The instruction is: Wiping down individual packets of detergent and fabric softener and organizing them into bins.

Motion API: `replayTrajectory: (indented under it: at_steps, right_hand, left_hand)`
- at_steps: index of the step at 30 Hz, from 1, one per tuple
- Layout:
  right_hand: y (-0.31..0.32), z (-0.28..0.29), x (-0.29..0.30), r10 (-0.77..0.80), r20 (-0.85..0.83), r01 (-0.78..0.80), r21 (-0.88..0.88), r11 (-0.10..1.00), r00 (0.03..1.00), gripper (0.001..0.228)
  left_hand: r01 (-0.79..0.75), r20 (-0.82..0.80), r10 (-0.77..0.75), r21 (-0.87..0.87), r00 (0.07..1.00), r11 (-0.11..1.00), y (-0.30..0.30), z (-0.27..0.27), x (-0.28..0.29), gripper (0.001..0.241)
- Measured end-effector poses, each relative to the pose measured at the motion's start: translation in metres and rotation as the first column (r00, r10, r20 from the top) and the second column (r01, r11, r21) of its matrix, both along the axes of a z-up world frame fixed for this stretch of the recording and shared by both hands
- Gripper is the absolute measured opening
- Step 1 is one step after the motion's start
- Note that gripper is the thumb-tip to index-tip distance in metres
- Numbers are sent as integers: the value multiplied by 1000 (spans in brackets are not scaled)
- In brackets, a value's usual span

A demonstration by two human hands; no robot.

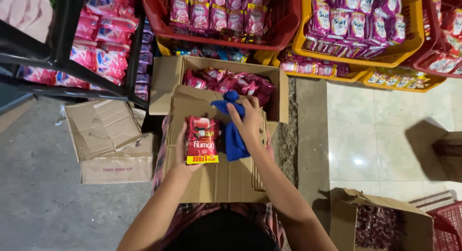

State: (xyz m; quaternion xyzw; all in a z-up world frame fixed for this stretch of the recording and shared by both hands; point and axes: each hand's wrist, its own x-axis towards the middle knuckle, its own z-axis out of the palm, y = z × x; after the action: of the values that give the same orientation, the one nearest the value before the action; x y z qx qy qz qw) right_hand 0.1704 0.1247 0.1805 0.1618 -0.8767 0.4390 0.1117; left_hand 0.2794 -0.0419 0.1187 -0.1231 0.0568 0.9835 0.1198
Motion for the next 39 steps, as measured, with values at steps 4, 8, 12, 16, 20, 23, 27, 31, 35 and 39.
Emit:
replayTrajectory:
  at_steps: [4, 8, 12, 16, 20, 23, 27, 31, 35, 39]
  right_hand:
    - [-8, 30, 50, 348, -72, -351, -39, 935, 935, 19]
    - [-32, 14, 74, 614, -150, -580, 218, 785, 774, 27]
    - [-25, 12, 39, 327, 122, -346, 190, 919, 937, 30]
    - [25, -71, -14, 83, 158, -50, -205, 977, 984, 26]
    - [71, -112, -13, 311, 736, 479, -644, 597, 601, 43]
    - [70, -96, 4, 622, 570, 561, -792, 242, 537, 53]
    - [62, -82, 18, 662, 485, 498, -846, 190, 571, 57]
    - [57, -61, 38, 381, 681, 503, -725, 471, 626, 56]
    - [11, 27, 58, 397, 1, -367, -379, 850, 918, 35]
    - [-28, 66, 77, 622, -221, -637, 6, 771, 751, 35]
  left_hand:
    - [5, 45, -8, 61, 999, 998, 1, 11, -5, 64]
    - [60, 38, -63, 75, 997, 995, -1, -61, 3, 63]
    - [10, 188, -1, -43, 982, 999, 5, -32, 7, 57]
    - [21, -8, -20, 158, 1000, 987, 0, 29, -4, 73]
    - [41, -69, -33, 115, 997, 993, 2, 53, -1, 72]
    - [36, 8, -39, 188, 999, 982, 4, 38, -5, 69]
    - [87, -19, -85, 234, 996, 968, 3, -24, 0, 74]
    - [67, -17, -67, 51, 998, 996, 4, -46, 4, 74]
    - [26, -86, -28, -21, 996, 999, 3, -70, -10, 64]
    - [-21, -62, 11, -165, 998, 986, 6, -144, 11, 51]
